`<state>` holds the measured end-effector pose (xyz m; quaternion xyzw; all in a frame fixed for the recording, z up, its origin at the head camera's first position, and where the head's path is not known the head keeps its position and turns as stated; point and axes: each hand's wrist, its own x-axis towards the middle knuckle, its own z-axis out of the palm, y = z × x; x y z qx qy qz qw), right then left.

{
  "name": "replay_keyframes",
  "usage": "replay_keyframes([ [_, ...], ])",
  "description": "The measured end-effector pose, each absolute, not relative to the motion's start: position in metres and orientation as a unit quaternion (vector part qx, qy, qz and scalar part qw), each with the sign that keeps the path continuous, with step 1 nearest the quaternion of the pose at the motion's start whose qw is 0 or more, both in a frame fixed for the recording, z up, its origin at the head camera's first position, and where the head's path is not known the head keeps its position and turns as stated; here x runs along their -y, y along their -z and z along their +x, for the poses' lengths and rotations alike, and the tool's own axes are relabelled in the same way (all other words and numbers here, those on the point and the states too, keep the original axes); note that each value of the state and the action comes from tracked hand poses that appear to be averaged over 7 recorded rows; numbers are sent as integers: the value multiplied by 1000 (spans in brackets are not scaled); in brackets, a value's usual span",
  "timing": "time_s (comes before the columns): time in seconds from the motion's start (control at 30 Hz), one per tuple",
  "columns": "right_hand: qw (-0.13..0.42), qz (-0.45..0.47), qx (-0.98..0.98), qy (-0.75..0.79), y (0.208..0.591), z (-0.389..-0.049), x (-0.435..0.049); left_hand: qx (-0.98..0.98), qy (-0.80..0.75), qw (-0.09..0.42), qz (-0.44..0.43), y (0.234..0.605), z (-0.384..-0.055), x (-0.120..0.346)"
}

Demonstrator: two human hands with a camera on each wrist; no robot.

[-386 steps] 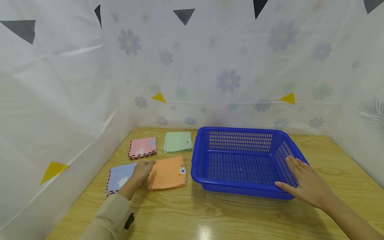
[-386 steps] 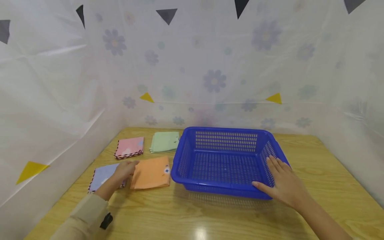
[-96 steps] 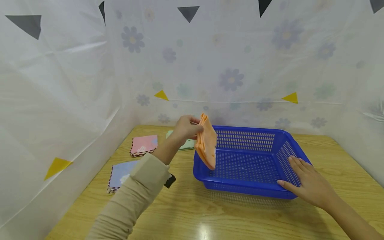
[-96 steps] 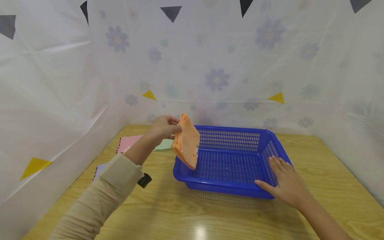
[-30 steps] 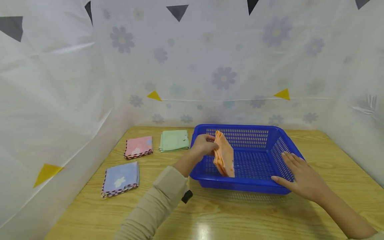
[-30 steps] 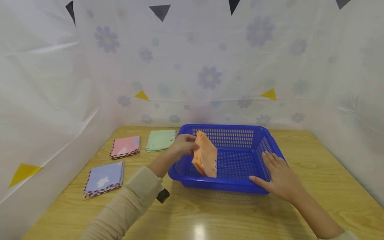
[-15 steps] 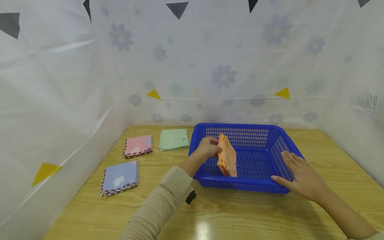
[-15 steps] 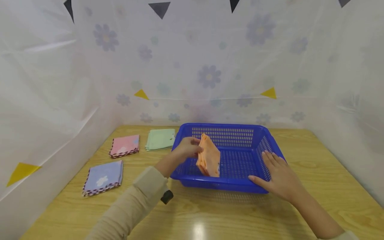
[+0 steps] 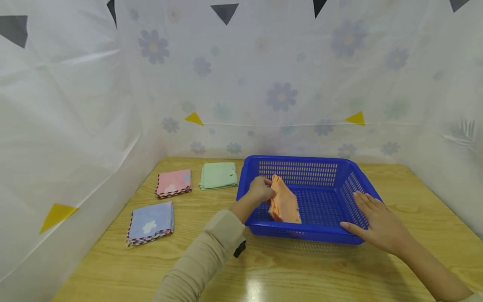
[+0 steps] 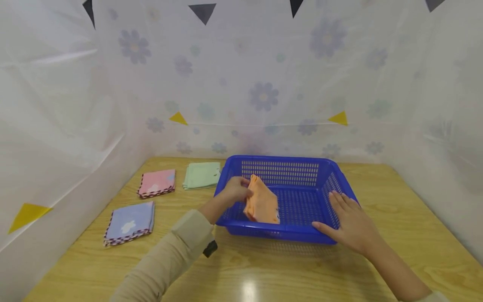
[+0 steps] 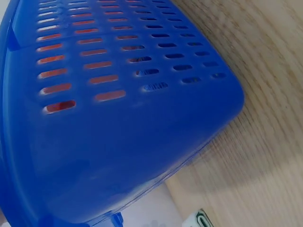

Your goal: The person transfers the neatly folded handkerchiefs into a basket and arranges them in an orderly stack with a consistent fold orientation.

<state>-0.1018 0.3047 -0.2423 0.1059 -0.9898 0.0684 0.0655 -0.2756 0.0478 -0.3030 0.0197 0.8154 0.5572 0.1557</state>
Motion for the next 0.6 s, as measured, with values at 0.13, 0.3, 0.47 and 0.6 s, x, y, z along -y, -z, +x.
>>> replay_keyframes([
  [0.13, 64, 105, 990, -70, 243, -102, -305, -865, -486, 127, 23, 258, -236, -34],
  [0.3, 60, 104, 990, -74, 243, -102, -305, -890, -437, 120, 43, 249, -224, -25],
  [0.47, 63, 106, 990, -73, 242, -102, -304, -902, -407, 128, 64, 251, -225, -21],
  [0.6, 65, 106, 990, -71, 242, -101, -303, -919, -370, 110, 84, 251, -225, -19],
])
